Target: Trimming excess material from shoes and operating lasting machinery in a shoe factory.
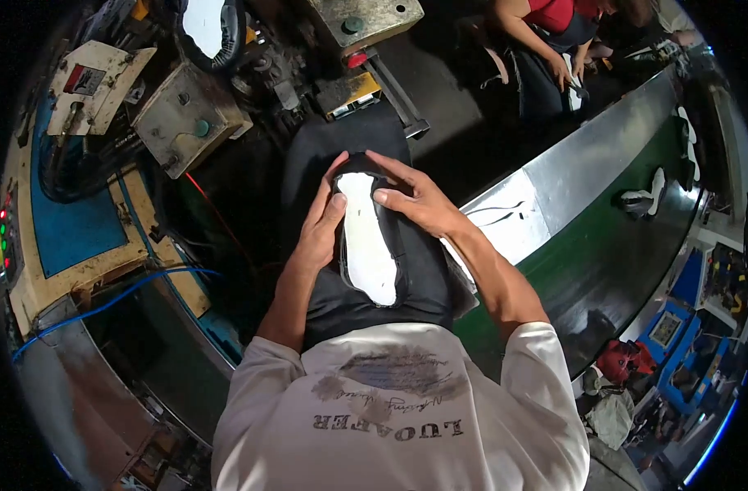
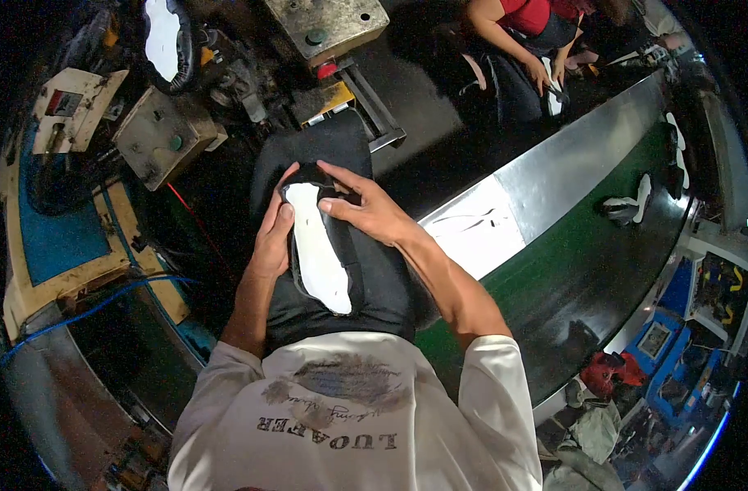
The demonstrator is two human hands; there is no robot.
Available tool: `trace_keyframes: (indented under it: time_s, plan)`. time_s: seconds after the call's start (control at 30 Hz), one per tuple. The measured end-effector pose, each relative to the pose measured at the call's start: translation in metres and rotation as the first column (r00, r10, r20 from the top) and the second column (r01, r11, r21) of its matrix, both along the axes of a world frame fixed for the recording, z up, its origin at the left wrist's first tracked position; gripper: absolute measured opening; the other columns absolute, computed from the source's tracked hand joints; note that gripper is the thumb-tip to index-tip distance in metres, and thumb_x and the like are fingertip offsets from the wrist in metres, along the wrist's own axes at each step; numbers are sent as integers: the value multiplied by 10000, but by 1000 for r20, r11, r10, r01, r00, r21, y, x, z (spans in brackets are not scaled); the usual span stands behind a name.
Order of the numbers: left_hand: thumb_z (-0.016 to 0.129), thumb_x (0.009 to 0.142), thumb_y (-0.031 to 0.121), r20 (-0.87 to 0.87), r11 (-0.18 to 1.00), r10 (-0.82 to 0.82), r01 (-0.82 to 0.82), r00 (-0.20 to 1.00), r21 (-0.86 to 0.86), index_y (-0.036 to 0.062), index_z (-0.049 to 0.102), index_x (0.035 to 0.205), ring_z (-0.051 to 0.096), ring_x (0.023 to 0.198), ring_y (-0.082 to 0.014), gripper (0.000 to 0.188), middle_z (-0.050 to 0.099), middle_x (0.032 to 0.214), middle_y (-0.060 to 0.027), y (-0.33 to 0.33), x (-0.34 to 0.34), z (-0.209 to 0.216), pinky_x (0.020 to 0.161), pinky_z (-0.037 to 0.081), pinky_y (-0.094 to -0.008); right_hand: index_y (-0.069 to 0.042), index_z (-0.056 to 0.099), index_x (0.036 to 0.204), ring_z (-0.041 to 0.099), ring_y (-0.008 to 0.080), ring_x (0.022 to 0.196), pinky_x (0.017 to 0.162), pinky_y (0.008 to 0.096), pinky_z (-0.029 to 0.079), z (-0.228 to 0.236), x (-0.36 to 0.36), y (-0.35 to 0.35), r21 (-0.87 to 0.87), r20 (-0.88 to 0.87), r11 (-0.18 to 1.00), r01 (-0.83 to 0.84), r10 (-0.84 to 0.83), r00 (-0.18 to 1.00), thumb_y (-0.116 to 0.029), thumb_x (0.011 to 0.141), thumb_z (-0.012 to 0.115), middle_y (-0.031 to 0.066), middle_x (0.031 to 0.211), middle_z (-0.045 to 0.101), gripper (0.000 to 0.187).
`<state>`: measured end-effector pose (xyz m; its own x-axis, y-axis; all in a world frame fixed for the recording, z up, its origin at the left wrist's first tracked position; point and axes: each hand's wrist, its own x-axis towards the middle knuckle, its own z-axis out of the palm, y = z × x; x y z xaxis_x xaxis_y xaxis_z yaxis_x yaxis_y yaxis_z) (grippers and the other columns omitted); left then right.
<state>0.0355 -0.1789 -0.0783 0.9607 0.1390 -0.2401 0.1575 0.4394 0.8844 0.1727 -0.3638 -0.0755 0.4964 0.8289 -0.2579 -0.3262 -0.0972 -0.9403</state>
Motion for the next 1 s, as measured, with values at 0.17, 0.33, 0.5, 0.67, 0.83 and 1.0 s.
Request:
trace_keyframes:
  time_s: [0.17, 0.33, 0.5, 0.67, 0.83, 1.0]
  plan:
    - [530, 1124, 353, -39, 971, 26, -16, 999, 238, 83, 322, 1686, 472, 1427, -256, 657, 490, 1574, -165, -8, 6, 5, 1208, 366, -386, -42, 413, 1653, 585, 191, 1269, 1111, 340, 457, 0, -10, 2, -82, 86, 995, 60, -53, 995, -280, 1015, 755, 134, 1424, 626, 762]
    - [562, 1104, 293, -233, 969, 45, 14, 971, 245, 26, 294, 1679, 456, 1462, -287, 689, 475, 1598, -192, -16, 1, -3, 1222, 354, -392, 11, 326, 1670, 552, 237, 1360, 1165, 359, 435, 10, -38, -2, -127, -56, 981, 147, -155, 986, -328, 1002, 776, 188, 1482, 578, 874]
    - [680, 1027, 112, -253, 963, -183, 225, 950, 146, -12, 253, 1687, 397, 1536, -279, 796, 439, 1645, -178, -18, -56, 14, 1267, 316, -388, 16, 282, 1674, 405, 356, 1535, 1265, 458, 340, 39, -92, -54, -269, 523, 942, 203, -34, 852, -307, 976, 793, 258, 1654, 387, 924]
    - [624, 1070, 88, -273, 949, -137, 47, 952, -312, 91, 280, 1696, 556, 1394, -266, 715, 510, 1563, -130, -34, -74, 23, 1092, 536, -458, -126, 330, 1687, 410, 546, 1476, 1221, 611, 403, 75, -127, -59, -459, 838, 888, 39, 417, 352, -216, 898, 825, 288, 1736, 195, 936]
    - [610, 1102, 240, -306, 997, 77, -68, 949, 40, 29, 362, 1644, 572, 1390, -386, 633, 520, 1567, -168, -11, -14, 56, 1099, 523, -529, -309, 458, 1634, 566, 534, 1165, 1001, 551, 572, 72, -99, -57, -535, 793, 841, 80, 467, 392, -206, 841, 853, 371, 1708, 113, 891]
    - [644, 978, 165, 231, 424, 90, -247, 969, 872, 10, 734, 1123, 702, 1038, -449, 231, 722, 1028, -243, 64, 45, -30, 870, 560, -493, -332, 531, 1586, 615, 477, 1052, 892, 502, 619, 72, -104, -47, -419, 892, 908, 5, 411, 187, -181, 829, 851, 388, 1695, 126, 836]
